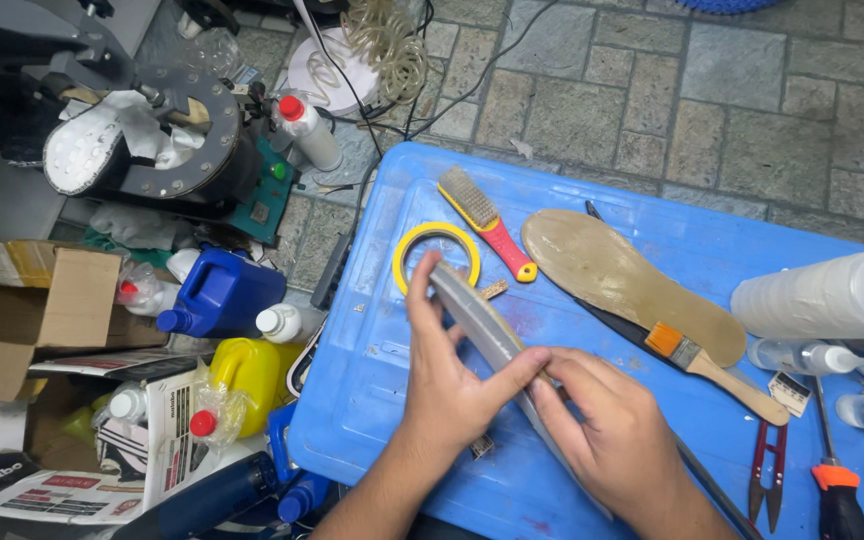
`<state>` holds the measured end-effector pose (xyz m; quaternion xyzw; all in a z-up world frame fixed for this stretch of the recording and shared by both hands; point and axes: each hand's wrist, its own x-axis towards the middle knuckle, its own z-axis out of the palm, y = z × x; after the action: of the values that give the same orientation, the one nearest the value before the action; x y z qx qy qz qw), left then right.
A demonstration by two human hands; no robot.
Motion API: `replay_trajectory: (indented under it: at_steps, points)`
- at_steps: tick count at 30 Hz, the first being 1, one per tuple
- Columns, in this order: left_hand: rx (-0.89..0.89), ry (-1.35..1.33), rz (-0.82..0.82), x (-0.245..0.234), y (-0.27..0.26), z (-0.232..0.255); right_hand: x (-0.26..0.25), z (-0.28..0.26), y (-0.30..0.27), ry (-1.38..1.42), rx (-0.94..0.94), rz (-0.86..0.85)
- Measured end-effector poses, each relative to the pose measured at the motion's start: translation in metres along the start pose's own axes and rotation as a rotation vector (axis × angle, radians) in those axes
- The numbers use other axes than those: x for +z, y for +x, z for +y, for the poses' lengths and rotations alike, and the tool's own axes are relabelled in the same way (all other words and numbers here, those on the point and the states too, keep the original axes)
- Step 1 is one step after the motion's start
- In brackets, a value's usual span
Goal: The person trims the edges of a shoe sole using a knife, repeatedly checking the fit and removing excess material. They then handle a black rubber strip, applying a substance to it with a brush and cutting it to size.
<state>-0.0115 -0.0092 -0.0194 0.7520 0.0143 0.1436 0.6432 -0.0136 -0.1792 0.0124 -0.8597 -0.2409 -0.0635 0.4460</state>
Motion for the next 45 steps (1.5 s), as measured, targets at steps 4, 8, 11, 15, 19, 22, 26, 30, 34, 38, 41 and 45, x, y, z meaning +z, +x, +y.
replay_trajectory:
  at_steps: [4,8,11,15,19,22,26,30,34,38,41,45]
  points:
    - [0.054,-0.067,-0.359,-0.001,0.022,-0.001,-0.014,0.02,0.0,0.181,0.279,-0.28]
    - [-0.014,-0.088,-0.545,0.01,0.033,-0.008,-0.014,0.043,-0.005,0.279,0.272,-0.45]
    - [0.007,0.008,-0.59,0.015,0.03,-0.017,-0.013,0.052,-0.013,0.402,0.41,-0.437]
    - [-0.083,-0.167,-0.674,0.02,0.024,-0.029,-0.008,0.059,-0.025,0.429,0.434,-0.417]
    - [-0.127,-0.244,-0.722,0.018,0.023,-0.037,0.0,0.065,-0.031,0.412,0.237,-0.352]
    - [-0.12,-0.298,-0.761,0.016,0.025,-0.039,0.004,0.071,-0.034,0.411,0.134,-0.322]
    - [-0.113,-0.172,-0.786,0.013,0.031,-0.04,0.007,0.079,-0.035,0.403,0.175,-0.319]
    - [0.098,0.04,-0.755,0.005,0.034,-0.039,0.0,0.081,-0.033,0.424,0.167,-0.263]
    - [0.202,0.185,-0.709,0.005,0.031,-0.036,-0.009,0.075,-0.025,0.343,0.154,-0.362]
    - [0.049,0.01,-0.779,0.002,0.033,-0.032,-0.012,0.064,-0.019,0.302,0.093,-0.428]
    - [0.102,0.062,-0.794,0.004,0.031,-0.033,-0.01,0.064,-0.02,0.293,0.158,-0.477]
    - [0.135,0.155,-0.808,-0.002,0.035,-0.037,-0.007,0.064,-0.019,0.252,0.191,-0.529]
